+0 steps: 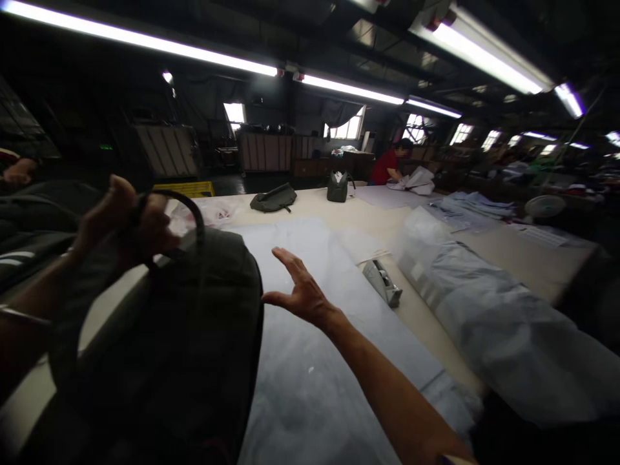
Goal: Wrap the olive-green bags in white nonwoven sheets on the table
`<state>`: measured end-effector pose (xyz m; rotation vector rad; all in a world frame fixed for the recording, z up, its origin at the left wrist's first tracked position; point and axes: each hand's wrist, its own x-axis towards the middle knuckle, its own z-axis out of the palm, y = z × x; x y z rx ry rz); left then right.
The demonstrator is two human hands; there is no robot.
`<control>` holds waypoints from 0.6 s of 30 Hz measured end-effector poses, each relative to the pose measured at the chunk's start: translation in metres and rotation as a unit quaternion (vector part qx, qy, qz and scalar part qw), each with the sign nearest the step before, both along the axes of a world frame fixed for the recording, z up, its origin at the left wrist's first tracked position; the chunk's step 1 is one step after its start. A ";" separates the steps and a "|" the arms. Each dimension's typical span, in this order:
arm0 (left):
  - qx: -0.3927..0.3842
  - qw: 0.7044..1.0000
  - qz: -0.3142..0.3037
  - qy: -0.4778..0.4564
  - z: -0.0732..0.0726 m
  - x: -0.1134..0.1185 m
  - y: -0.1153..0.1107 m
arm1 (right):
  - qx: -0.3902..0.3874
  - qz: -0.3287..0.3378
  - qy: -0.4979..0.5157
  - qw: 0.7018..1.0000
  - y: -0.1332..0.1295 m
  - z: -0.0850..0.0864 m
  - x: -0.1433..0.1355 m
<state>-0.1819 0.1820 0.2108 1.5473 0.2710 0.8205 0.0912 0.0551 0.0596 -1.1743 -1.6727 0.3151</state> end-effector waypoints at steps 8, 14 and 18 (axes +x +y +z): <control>-0.036 0.987 -0.155 0.005 -0.048 0.085 -0.028 | -0.137 0.182 -0.214 0.950 0.030 0.090 0.008; 0.126 0.987 0.031 0.096 -0.086 0.038 0.003 | -0.328 0.094 -0.200 0.918 0.022 0.013 0.035; 0.011 0.946 0.129 0.297 -0.162 -0.049 -0.010 | -0.320 0.003 -0.087 0.943 0.002 -0.037 0.071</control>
